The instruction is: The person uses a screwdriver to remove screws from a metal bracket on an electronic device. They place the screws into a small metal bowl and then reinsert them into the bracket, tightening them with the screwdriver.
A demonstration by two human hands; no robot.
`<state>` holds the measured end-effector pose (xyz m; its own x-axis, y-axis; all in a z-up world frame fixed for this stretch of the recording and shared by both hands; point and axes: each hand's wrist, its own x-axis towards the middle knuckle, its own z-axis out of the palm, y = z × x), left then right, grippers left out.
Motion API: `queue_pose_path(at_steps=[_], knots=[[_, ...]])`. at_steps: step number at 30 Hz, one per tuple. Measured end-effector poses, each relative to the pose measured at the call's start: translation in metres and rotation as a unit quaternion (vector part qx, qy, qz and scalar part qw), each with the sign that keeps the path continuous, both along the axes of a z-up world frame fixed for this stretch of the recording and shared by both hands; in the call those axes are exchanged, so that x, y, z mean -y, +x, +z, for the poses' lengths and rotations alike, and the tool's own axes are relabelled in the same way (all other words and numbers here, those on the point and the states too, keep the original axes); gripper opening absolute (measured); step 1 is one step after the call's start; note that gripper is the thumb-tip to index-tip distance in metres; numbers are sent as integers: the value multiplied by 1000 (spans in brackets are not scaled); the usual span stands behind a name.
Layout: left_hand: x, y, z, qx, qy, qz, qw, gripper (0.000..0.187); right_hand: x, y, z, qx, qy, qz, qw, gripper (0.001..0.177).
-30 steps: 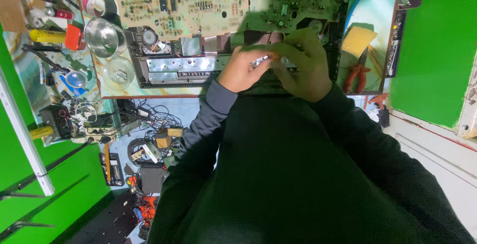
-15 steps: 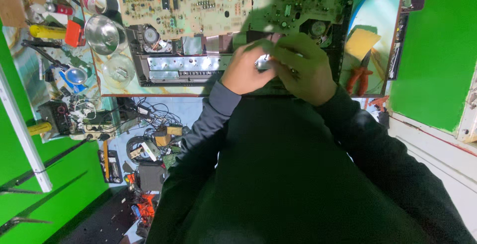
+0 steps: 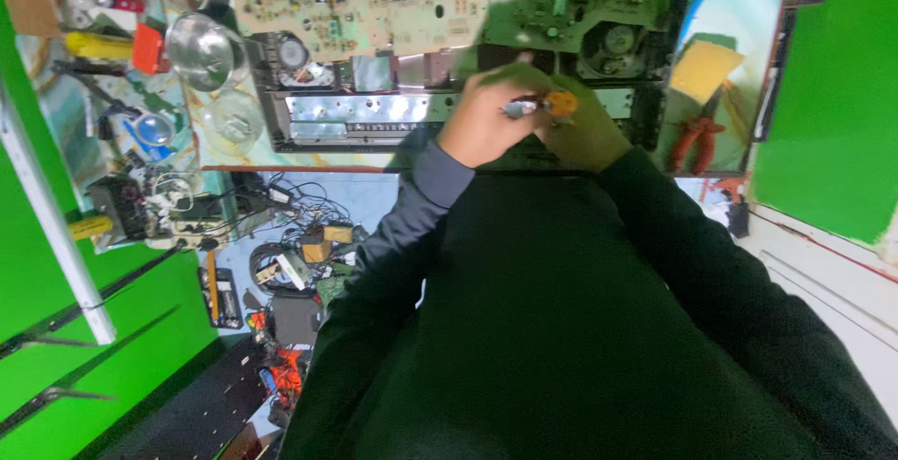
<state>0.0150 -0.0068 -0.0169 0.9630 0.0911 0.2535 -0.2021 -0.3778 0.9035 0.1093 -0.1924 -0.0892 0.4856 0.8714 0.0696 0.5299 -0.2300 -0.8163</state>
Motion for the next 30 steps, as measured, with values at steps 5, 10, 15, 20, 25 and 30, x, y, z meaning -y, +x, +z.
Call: queue_pose_path(at_steps=[5,10,15,20,25,30], knots=[[7,-1,-4,-80,-21,-15,996,21,1,-5,-99,177,-95,81,976,15],[1,-16,-24,9,0,14,1000,18,10,2,-127,88,-172,71,979,21],[9,-26,-59,-64,-19,110,992,14,-2,-7,-113,-3,-59,16,998,15],[4,-20,-103,-109,76,122,984,11,-9,-8,-75,-18,-156,-26,987,22],[16,-19,-123,-123,115,169,971,5,-5,-16,-76,28,-92,-36,995,22],[15,-18,-126,-133,112,177,969,6,-5,-14,-83,37,-24,-32,999,20]])
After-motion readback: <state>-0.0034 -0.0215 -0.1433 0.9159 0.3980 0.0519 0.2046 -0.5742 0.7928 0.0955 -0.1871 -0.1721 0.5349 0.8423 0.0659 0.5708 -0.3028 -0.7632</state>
